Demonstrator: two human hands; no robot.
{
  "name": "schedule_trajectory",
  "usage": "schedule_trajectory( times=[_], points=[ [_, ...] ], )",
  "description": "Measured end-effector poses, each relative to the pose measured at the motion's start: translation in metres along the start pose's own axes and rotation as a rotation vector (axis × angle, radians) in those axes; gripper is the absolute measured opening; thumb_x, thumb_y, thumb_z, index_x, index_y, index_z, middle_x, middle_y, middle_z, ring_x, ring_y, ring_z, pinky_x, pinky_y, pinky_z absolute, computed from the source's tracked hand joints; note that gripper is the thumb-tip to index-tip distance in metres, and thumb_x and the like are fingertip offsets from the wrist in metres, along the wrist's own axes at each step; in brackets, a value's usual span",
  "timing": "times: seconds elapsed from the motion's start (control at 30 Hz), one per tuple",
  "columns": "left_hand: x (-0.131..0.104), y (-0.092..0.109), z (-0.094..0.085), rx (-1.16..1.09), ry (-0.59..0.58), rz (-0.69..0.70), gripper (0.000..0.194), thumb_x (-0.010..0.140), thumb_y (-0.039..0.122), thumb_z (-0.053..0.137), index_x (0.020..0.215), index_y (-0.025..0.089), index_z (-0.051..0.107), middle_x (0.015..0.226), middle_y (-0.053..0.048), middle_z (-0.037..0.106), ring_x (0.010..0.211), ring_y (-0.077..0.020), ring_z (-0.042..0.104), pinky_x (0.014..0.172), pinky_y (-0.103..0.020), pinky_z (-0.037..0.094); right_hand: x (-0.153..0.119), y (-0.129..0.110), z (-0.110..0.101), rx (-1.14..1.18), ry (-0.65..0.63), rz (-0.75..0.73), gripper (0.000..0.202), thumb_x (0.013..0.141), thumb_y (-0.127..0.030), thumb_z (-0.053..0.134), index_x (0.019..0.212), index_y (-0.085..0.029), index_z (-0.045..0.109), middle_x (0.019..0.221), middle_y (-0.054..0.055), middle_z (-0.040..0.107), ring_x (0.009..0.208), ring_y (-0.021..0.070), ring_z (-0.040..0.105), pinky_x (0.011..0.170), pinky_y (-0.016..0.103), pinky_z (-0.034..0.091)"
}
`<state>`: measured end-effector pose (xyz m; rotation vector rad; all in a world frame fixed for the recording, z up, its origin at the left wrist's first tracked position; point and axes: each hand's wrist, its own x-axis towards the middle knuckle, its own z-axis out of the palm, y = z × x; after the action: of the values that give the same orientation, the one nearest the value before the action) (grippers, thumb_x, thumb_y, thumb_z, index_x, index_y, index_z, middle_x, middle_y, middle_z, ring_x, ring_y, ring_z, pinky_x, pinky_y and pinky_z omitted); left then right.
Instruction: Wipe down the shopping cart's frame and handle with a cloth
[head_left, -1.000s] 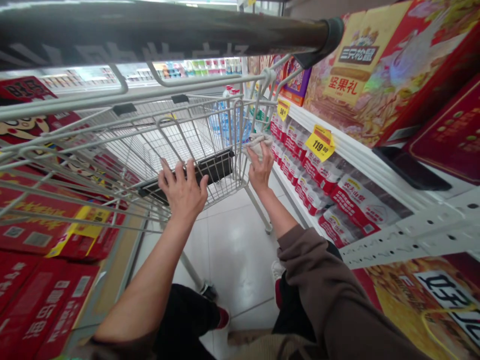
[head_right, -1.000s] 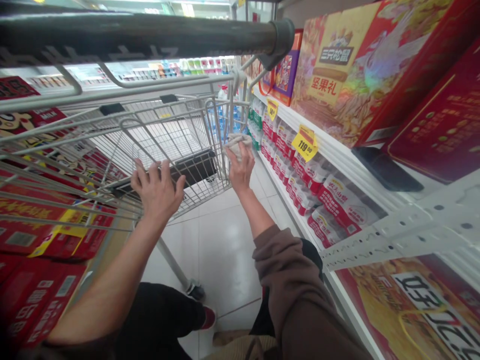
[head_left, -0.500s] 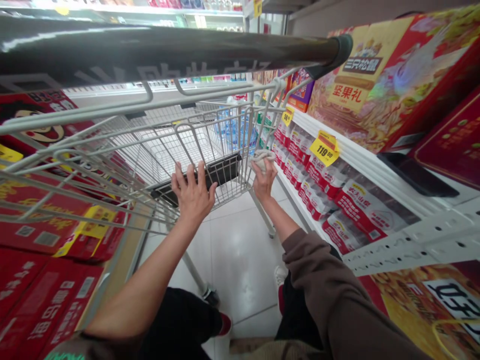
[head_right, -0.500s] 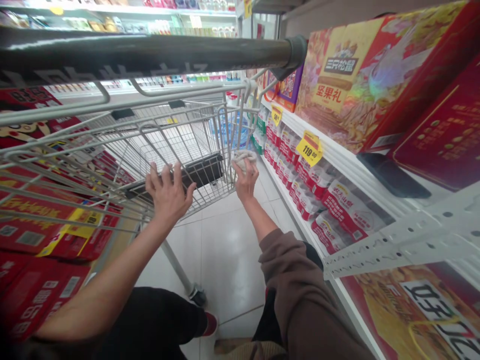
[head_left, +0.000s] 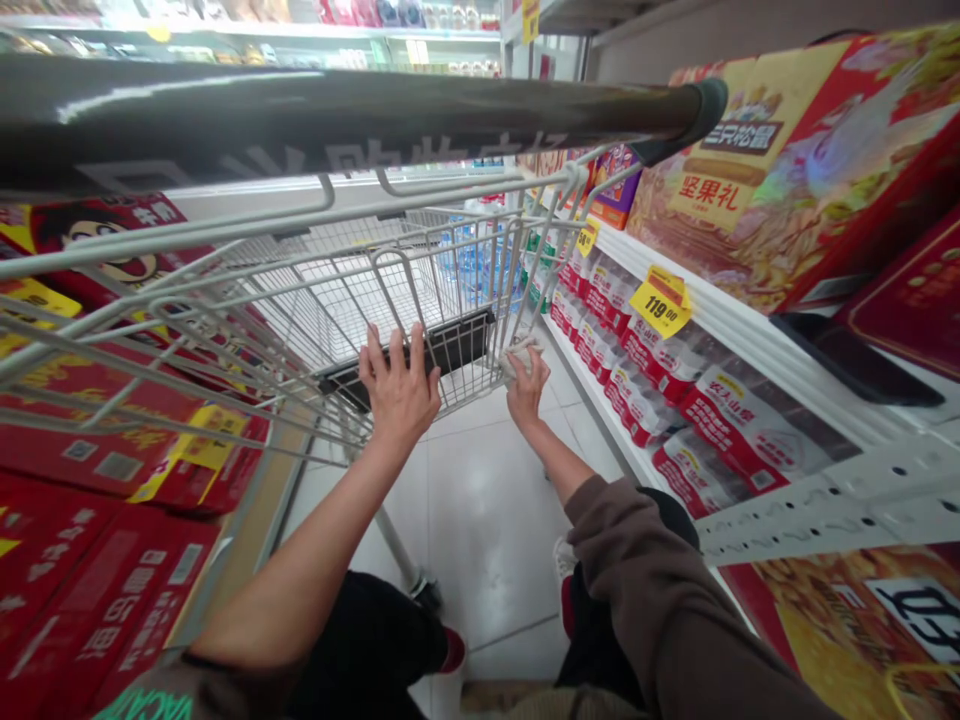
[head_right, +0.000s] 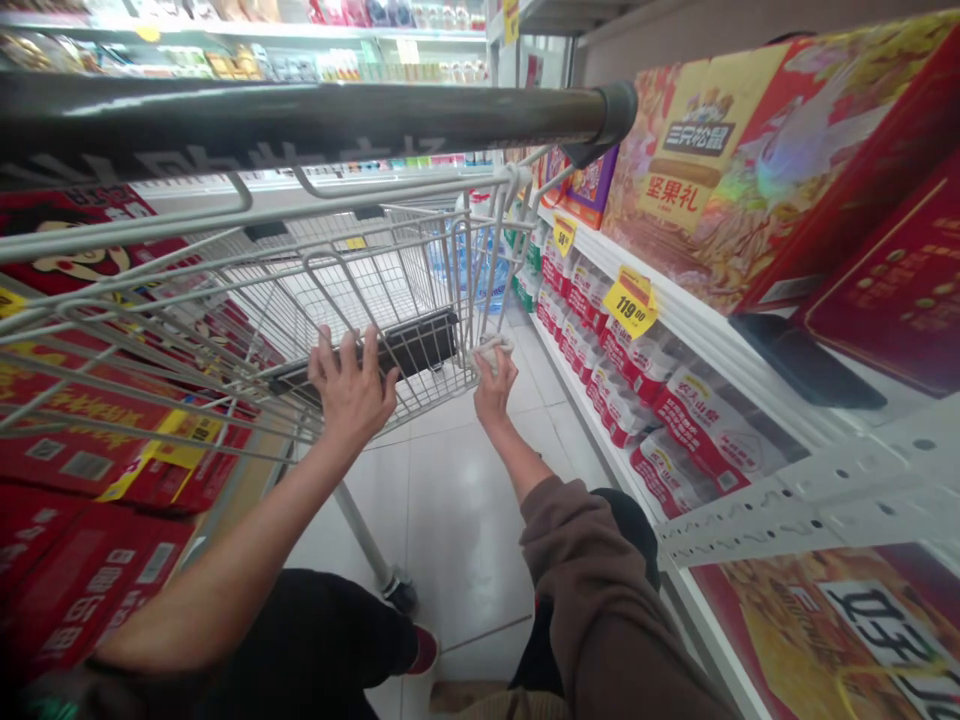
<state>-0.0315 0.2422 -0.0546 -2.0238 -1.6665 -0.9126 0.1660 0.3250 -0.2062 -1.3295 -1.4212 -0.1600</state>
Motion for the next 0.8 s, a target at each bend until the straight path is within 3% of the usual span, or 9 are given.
schedule_trajectory(
  times=[0.07, 0.17, 0.37, 0.5, 0.6, 0.67, 0.8],
  points=[
    [0.000, 0.001, 0.000, -0.006, -0.001, -0.004, 0.073, 0.097, 0.036, 0.055, 0.165, 0.015, 0.035, 0.166, -0.021, 0.039, 0.162, -0.0452, 0.008, 0.129, -0.067, 0.011, 0.016, -0.011, 0.004, 0.040, 0.057, -0.017, 0.050, 0.095, -0.004, 0.040, 0.127, -0.022, 0.074, 0.154, 0.015, 0.048, 0.144, 0.0286, 0.041, 0.120, 0.054, 0.042],
    [0.000, 0.003, -0.001, -0.003, 0.007, -0.004, 0.074, 0.097, 0.035, 0.056, 0.165, 0.016, 0.034, 0.165, -0.020, 0.039, 0.162, -0.0456, 0.010, 0.129, -0.067, 0.012, 0.032, -0.024, 0.011, 0.103, -0.009, -0.109, 0.050, 0.097, -0.006, 0.041, 0.127, -0.028, 0.074, 0.156, 0.009, 0.046, 0.149, 0.0275, 0.036, 0.124, 0.053, 0.037],
    [0.000, 0.005, -0.001, 0.017, 0.017, 0.000, 0.072, 0.097, 0.031, 0.056, 0.164, 0.015, 0.036, 0.163, -0.020, 0.042, 0.161, -0.0464, 0.014, 0.128, -0.066, 0.014, -0.007, -0.024, 0.007, 0.144, -0.231, -0.090, 0.049, 0.086, 0.001, 0.042, 0.110, -0.021, 0.079, 0.137, 0.013, 0.059, 0.126, 0.0263, 0.052, 0.109, 0.050, 0.050],
    [0.000, 0.005, 0.000, 0.002, 0.023, 0.002, 0.072, 0.097, 0.030, 0.055, 0.165, 0.016, 0.035, 0.164, -0.019, 0.042, 0.161, -0.0453, 0.014, 0.128, -0.066, 0.015, 0.008, -0.042, -0.004, 0.138, -0.116, -0.039, 0.046, 0.089, -0.003, 0.044, 0.119, -0.020, 0.075, 0.142, 0.015, 0.055, 0.134, 0.0280, 0.048, 0.115, 0.053, 0.045],
    [-0.001, 0.005, 0.001, 0.026, 0.026, 0.001, 0.070, 0.099, 0.032, 0.053, 0.165, 0.015, 0.035, 0.164, -0.020, 0.042, 0.161, -0.0457, 0.014, 0.128, -0.065, 0.016, 0.038, -0.070, -0.005, 0.152, -0.001, -0.081, 0.048, 0.094, -0.006, 0.045, 0.129, -0.025, 0.070, 0.152, 0.015, 0.047, 0.146, 0.0290, 0.039, 0.122, 0.055, 0.038],
    [-0.002, 0.005, 0.001, 0.029, 0.026, 0.001, 0.069, 0.100, 0.032, 0.051, 0.164, 0.015, 0.035, 0.164, -0.021, 0.042, 0.161, -0.0454, 0.014, 0.128, -0.065, 0.015, 0.043, -0.083, -0.002, 0.142, 0.031, -0.120, 0.049, 0.094, -0.006, 0.046, 0.133, -0.027, 0.068, 0.155, 0.013, 0.044, 0.150, 0.0280, 0.036, 0.124, 0.054, 0.036],
    [-0.003, 0.006, -0.003, 0.006, 0.010, 0.001, 0.068, 0.101, 0.032, 0.049, 0.165, 0.016, 0.034, 0.165, -0.020, 0.040, 0.162, -0.0437, 0.013, 0.129, -0.064, 0.015, 0.013, -0.083, 0.000, 0.099, -0.115, -0.124, 0.055, 0.086, 0.002, 0.046, 0.129, -0.022, 0.070, 0.147, 0.015, 0.050, 0.141, 0.0268, 0.043, 0.119, 0.052, 0.042]
  ],
)
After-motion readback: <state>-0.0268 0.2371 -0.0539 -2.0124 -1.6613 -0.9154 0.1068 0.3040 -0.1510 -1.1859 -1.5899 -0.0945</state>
